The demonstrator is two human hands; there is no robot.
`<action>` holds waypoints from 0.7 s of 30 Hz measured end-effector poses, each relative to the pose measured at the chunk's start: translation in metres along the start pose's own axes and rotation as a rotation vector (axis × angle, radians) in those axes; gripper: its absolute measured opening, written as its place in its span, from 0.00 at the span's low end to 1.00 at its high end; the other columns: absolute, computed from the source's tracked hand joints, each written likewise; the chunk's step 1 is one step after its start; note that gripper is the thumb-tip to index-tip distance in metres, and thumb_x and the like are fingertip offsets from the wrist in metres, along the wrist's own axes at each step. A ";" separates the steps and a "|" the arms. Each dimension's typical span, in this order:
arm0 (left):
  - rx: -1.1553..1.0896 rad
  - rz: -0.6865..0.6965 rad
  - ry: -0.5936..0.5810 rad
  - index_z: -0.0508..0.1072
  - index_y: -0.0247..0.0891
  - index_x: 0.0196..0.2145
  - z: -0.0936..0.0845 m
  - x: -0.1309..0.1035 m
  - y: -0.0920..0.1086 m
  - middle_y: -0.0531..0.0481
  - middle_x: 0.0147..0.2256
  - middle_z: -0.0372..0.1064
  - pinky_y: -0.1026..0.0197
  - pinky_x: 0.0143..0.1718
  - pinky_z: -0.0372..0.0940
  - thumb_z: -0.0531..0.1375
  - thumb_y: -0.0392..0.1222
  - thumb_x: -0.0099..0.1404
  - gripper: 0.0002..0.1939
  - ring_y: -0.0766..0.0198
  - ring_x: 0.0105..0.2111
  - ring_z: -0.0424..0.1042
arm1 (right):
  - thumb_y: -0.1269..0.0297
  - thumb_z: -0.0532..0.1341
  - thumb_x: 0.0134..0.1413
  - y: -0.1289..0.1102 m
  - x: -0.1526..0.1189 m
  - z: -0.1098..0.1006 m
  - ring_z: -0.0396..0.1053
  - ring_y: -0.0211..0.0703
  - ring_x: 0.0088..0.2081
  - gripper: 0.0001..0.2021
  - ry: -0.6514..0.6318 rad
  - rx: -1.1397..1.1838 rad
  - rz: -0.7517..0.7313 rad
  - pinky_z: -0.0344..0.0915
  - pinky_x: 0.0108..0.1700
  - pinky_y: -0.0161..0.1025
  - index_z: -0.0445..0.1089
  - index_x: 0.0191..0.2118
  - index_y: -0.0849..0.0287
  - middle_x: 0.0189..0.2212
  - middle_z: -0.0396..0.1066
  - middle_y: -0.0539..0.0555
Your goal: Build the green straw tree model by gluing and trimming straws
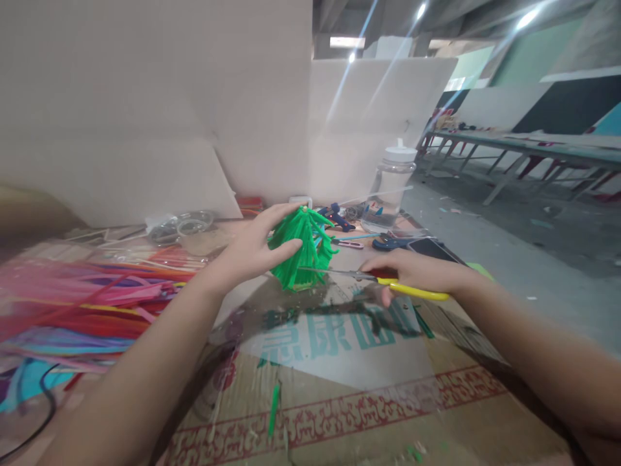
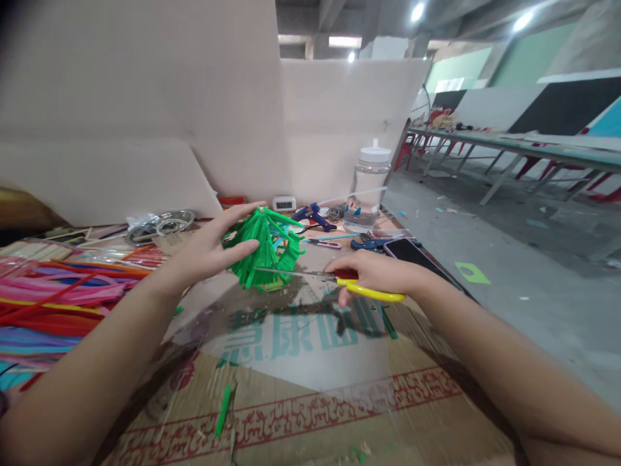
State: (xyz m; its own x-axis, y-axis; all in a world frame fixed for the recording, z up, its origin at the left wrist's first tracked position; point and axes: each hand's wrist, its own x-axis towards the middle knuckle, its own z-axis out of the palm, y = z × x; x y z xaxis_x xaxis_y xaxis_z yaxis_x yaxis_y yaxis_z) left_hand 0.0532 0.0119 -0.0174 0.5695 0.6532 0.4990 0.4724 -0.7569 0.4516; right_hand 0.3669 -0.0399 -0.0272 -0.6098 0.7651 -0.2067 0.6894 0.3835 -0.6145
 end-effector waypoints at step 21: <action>-0.161 -0.088 -0.010 0.58 0.46 0.66 -0.003 0.001 -0.018 0.46 0.65 0.57 0.46 0.64 0.56 0.59 0.56 0.66 0.34 0.49 0.63 0.59 | 0.68 0.61 0.56 0.018 0.024 0.029 0.69 0.50 0.50 0.19 0.154 -0.489 -0.202 0.63 0.50 0.43 0.71 0.55 0.56 0.50 0.71 0.60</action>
State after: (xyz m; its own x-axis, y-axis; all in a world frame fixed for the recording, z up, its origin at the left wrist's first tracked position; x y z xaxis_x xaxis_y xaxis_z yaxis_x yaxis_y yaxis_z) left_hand 0.0427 0.0260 -0.0227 0.5381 0.7158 0.4451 0.4071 -0.6831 0.6064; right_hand 0.3532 -0.0294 -0.0651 -0.7099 0.7041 0.0151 0.6883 0.6981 -0.1972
